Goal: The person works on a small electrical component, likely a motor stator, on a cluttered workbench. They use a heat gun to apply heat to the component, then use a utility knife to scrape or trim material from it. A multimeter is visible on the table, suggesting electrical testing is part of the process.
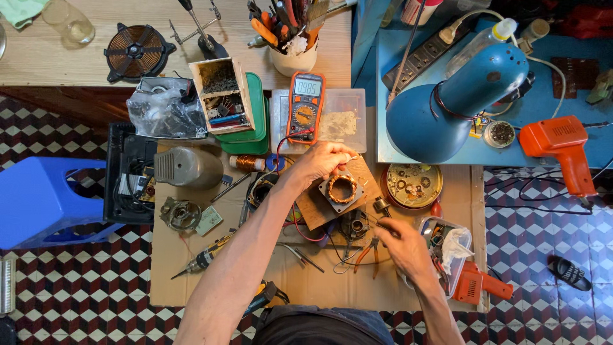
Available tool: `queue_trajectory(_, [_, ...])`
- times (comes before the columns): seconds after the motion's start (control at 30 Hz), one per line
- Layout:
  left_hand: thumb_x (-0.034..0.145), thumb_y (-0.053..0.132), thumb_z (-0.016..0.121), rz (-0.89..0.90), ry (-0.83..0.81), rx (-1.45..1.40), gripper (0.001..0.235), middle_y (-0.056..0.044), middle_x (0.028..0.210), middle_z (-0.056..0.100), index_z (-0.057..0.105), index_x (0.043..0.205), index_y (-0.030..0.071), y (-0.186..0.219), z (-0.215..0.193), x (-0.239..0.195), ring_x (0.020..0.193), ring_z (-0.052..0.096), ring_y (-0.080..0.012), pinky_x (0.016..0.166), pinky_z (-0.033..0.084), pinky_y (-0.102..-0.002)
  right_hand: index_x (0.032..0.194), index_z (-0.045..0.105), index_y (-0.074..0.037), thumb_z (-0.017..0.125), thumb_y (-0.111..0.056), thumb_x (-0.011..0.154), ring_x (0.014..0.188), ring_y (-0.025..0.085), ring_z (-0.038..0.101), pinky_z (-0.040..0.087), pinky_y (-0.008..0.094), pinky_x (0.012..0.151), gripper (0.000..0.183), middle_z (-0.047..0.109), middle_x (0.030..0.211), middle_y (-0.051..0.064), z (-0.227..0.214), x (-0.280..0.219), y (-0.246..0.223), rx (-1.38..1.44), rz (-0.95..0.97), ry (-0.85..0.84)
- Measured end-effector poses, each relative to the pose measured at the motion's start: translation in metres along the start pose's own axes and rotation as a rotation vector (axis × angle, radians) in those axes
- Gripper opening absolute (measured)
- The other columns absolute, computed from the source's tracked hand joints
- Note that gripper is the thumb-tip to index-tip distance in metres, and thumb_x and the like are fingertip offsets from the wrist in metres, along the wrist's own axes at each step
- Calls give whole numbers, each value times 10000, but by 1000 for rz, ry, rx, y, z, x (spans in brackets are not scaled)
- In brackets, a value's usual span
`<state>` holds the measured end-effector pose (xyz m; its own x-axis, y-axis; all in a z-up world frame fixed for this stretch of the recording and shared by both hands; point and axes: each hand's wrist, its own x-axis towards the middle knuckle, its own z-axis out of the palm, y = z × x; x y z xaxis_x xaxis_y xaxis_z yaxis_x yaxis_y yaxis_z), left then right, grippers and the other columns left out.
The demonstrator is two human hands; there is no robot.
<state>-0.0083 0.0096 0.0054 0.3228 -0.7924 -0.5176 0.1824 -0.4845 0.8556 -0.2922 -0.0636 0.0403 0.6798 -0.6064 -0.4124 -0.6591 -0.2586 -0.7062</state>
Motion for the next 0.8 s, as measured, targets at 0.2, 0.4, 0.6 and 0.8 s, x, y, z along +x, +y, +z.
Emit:
queue_trajectory(0.2, [960,214,598,48,22,-25,299,-21,846,686,748,1194,101,2,2,-4,660,592,-74,512,458,-215,1279,676,-74,714,-291,882,858,210,677,550,331,723,454,717,1015,128,-8,45,-70,354,63,173])
queue_trajectory(0.4, [972,221,611,96,19,-40,288,-16,838,691,750,1184,84,0,0,-5,689,600,-60,543,475,-204,1184,674,-12,744,-305,847,960,157,681,564,295,772,452,615,1236,106,2,87,-88,364,-39,45])
queue_trajectory(0.6, [964,242,595,48,39,-32,302,15,819,661,743,1182,95,8,-1,-17,679,590,-60,519,449,-210,1005,749,14,790,-343,794,968,158,675,575,273,777,416,566,1352,87,12,107,-78,371,-44,-29])
queue_trajectory(0.8, [970,249,604,72,27,-39,314,4,826,664,740,1201,86,19,1,-25,682,587,-59,537,446,-205,941,748,50,768,-214,839,794,113,627,530,243,656,283,679,1196,92,22,112,-78,492,-108,32])
